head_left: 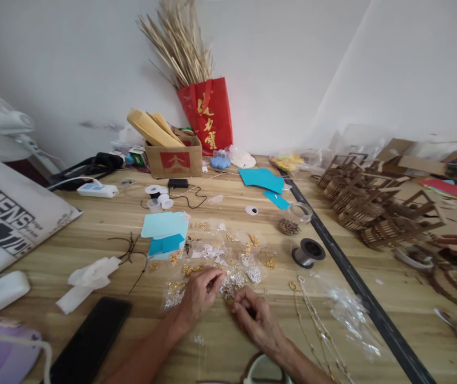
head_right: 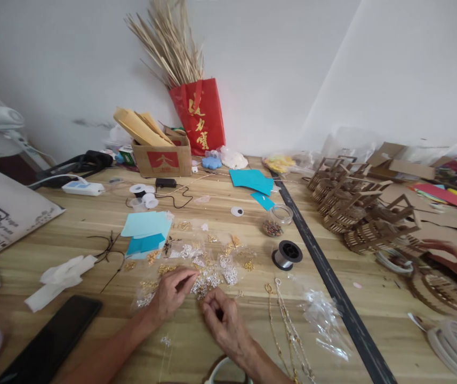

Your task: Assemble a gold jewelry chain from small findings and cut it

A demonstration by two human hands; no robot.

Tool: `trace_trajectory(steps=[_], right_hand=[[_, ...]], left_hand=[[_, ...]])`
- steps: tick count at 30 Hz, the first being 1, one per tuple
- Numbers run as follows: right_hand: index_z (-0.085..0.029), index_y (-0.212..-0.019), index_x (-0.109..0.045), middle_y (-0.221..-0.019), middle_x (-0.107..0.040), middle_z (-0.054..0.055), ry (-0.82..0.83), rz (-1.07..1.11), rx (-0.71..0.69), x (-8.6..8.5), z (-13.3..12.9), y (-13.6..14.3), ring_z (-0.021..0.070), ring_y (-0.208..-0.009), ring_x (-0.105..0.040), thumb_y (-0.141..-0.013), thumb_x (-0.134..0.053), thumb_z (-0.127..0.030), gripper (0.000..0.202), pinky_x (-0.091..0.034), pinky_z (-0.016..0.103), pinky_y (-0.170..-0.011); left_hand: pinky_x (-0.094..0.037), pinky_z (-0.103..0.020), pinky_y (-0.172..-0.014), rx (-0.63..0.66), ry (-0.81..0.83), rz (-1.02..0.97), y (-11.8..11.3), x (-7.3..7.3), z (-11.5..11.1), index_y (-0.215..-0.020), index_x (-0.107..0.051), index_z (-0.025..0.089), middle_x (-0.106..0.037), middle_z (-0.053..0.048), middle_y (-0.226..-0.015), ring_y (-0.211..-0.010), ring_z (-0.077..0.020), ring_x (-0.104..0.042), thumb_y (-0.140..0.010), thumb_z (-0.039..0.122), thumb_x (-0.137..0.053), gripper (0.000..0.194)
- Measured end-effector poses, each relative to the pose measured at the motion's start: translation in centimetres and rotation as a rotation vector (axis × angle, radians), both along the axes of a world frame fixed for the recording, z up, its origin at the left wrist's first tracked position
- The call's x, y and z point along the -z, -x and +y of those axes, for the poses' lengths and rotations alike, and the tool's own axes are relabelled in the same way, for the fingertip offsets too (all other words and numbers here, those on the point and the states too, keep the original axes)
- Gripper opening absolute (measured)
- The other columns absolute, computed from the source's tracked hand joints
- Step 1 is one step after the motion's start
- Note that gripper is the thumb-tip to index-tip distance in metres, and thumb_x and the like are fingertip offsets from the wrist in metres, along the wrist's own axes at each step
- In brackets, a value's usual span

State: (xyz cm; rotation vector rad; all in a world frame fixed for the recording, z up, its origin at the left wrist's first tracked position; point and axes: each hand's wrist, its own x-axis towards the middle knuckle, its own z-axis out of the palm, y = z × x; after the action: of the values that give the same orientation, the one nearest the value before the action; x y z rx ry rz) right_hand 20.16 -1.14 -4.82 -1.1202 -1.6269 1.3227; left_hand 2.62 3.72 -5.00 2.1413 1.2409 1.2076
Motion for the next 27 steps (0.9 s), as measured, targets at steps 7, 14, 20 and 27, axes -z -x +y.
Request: trace_trajectory(steps=[7, 14, 20, 27], right_hand=[[-0.019, -0.076, -0.049, -0.057, -0.036, -0.007, -0.036, -0.015, 0.005, -0.4, 0.0, 0.1, 0.0093, -0.051, -0.032, -0.090, -0.051, -0.037, 0.023, -0.024, 0.022, -0.048], [-0.018, -0.078, -0.050, -0.056, -0.035, -0.007, -0.071, -0.032, 0.012, -0.3, 0.1, 0.0, 0.0093, -0.051, -0.032, -0.091, -0.048, -0.029, 0.017, -0.024, 0.022, -0.049], [-0.018, -0.076, -0.049, -0.055, -0.036, -0.008, -0.117, -0.044, 0.018, -0.2, 0.1, 0.0, 0.0090, -0.050, -0.032, -0.088, -0.049, -0.024, 0.013, -0.024, 0.022, -0.049], [-0.018, -0.077, -0.050, -0.053, -0.035, -0.008, -0.125, -0.031, 0.011, 0.0, 0.1, -0.1, 0.0087, -0.049, -0.031, -0.088, -0.049, -0.022, 0.012, -0.024, 0.022, -0.048]], left_hand=[[-0.050, -0.027, -0.068, 0.047, -0.072, 0.083, -0.1, -0.3, -0.1, -0.083, -0.065, 0.016, -0.070, -0.007, -0.077, -0.072, -0.0168, -0.063, -0.090, 0.018, -0.048, 0.019], [-0.048, -0.034, -0.075, 0.035, -0.041, 0.257, 0.1, -1.6, 0.1, -0.079, -0.065, 0.016, -0.067, -0.005, -0.079, -0.081, -0.0201, -0.058, -0.088, 0.016, -0.050, 0.018], [-0.046, -0.038, -0.082, 0.004, 0.023, 0.463, 0.5, -3.1, 0.4, -0.081, -0.066, 0.017, -0.065, -0.005, -0.085, -0.085, -0.0216, -0.055, -0.088, 0.015, -0.051, 0.017], [-0.045, -0.041, -0.085, 0.028, 0.023, 0.787, 1.9, -3.5, 0.4, -0.079, -0.065, 0.015, -0.062, -0.008, -0.089, -0.090, -0.0246, -0.052, -0.083, 0.005, -0.050, 0.019]])
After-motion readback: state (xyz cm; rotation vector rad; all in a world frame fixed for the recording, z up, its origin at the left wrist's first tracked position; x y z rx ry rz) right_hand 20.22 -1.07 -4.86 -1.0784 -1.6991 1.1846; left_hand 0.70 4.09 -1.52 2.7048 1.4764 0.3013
